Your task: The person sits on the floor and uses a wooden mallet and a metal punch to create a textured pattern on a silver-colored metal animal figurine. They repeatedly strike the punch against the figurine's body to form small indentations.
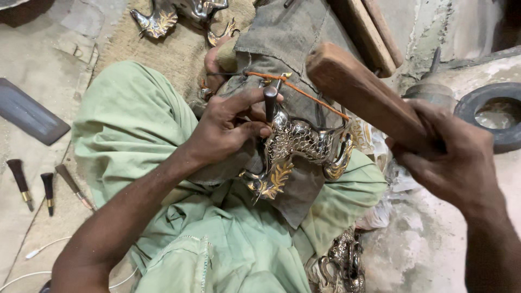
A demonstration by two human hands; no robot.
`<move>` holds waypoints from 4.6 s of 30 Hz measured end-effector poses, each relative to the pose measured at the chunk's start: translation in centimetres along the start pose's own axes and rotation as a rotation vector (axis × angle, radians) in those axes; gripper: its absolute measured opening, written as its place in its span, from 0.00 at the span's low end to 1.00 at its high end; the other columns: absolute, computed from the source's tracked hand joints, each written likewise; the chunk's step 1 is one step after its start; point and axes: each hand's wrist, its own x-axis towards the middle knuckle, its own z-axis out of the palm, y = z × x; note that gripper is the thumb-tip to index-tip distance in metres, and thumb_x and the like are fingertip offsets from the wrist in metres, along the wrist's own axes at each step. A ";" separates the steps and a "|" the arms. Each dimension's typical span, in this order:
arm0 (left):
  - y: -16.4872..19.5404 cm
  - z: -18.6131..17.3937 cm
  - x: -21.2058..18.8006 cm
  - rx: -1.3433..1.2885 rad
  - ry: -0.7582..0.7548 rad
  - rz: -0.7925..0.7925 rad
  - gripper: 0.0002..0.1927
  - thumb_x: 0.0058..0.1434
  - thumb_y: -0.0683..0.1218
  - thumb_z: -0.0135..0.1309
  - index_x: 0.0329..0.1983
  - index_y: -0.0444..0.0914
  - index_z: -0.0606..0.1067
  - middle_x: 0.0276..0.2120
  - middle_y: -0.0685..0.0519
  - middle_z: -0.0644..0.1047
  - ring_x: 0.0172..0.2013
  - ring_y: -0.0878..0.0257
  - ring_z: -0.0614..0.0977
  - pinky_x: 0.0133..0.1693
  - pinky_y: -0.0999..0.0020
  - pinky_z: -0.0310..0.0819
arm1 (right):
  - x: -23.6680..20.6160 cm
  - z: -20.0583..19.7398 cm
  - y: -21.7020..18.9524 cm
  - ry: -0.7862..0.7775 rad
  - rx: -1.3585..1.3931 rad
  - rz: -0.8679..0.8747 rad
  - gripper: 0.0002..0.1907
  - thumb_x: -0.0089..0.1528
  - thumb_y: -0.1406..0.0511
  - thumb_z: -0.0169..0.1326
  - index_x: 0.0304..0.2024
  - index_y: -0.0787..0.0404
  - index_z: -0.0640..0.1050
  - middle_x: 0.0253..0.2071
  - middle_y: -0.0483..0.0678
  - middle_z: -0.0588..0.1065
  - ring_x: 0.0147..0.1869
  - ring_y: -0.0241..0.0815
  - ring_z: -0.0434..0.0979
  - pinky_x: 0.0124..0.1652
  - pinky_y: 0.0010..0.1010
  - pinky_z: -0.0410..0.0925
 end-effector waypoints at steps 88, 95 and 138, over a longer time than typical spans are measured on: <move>-1.8 -0.3 0.2 -0.059 -0.004 -0.046 0.29 0.66 0.33 0.61 0.69 0.38 0.67 0.34 0.57 0.79 0.38 0.72 0.81 0.46 0.73 0.80 | 7.5 -4.8 -4.3 0.009 -0.144 -0.127 0.25 0.57 0.67 0.65 0.56 0.60 0.75 0.45 0.56 0.78 0.47 0.50 0.82 0.47 0.41 0.74; -1.9 -0.4 0.2 -0.088 -0.015 -0.056 0.27 0.66 0.33 0.60 0.67 0.38 0.68 0.38 0.55 0.81 0.41 0.70 0.83 0.47 0.71 0.82 | 8.7 -4.6 -4.1 -0.163 -0.438 -0.221 0.28 0.50 0.67 0.63 0.53 0.61 0.72 0.36 0.57 0.79 0.41 0.57 0.83 0.39 0.46 0.73; -2.1 -1.2 0.4 -0.100 -0.090 -0.097 0.24 0.66 0.31 0.58 0.64 0.35 0.69 0.42 0.55 0.80 0.46 0.67 0.83 0.51 0.68 0.82 | 7.4 -4.4 -4.0 -0.197 -0.442 -0.135 0.34 0.46 0.64 0.65 0.57 0.53 0.77 0.52 0.52 0.73 0.47 0.54 0.80 0.45 0.43 0.74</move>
